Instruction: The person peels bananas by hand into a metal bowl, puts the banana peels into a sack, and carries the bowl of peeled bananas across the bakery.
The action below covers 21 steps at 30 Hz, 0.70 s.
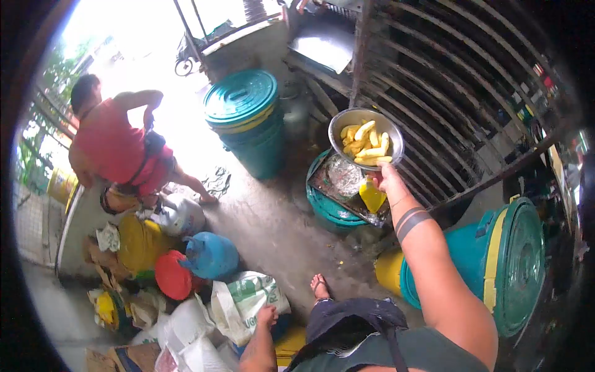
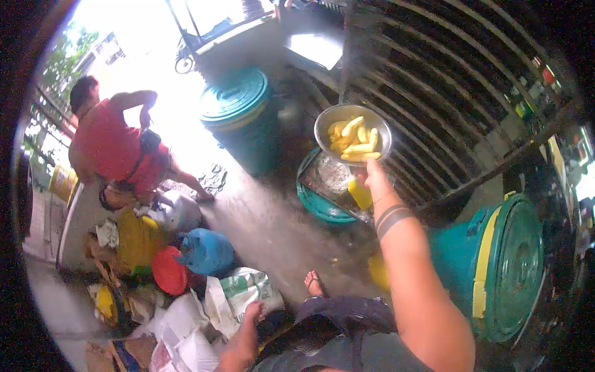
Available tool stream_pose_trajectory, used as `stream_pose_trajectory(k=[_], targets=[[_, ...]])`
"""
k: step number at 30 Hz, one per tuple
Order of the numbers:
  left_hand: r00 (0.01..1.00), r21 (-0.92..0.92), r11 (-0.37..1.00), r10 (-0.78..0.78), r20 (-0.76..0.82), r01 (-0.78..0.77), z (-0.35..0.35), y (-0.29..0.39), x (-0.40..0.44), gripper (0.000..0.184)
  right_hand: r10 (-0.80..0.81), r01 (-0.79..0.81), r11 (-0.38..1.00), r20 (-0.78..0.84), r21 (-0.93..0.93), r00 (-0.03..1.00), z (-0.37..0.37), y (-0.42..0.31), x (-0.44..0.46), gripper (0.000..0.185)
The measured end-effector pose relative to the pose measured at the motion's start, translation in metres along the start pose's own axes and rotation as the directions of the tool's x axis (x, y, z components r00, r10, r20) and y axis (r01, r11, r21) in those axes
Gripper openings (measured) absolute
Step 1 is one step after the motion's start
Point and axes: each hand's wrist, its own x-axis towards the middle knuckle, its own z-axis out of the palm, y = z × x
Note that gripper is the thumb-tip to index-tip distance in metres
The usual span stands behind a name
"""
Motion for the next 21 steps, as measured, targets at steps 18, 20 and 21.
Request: stream_pose_trajectory(k=[18,20,21], targets=[[0.946,0.590,0.782,-0.001,0.323,-0.201,0.143,0.168,0.076,0.034,-0.646,0.500,0.741,0.270,0.449,0.714,-0.034,-0.040,-0.290,0.031],[0.928,0.554,0.786,0.065,0.368,-0.275,0.197,0.188,0.048,0.032,-0.648,0.515,0.758,0.374,0.400,0.663,-0.065,-0.056,-0.333,0.030],[0.913,0.569,0.757,0.087,0.398,-0.320,0.226,0.197,0.035,0.031,-0.619,0.522,0.783,0.343,0.338,0.706,-0.086,-0.062,-0.356,0.031]])
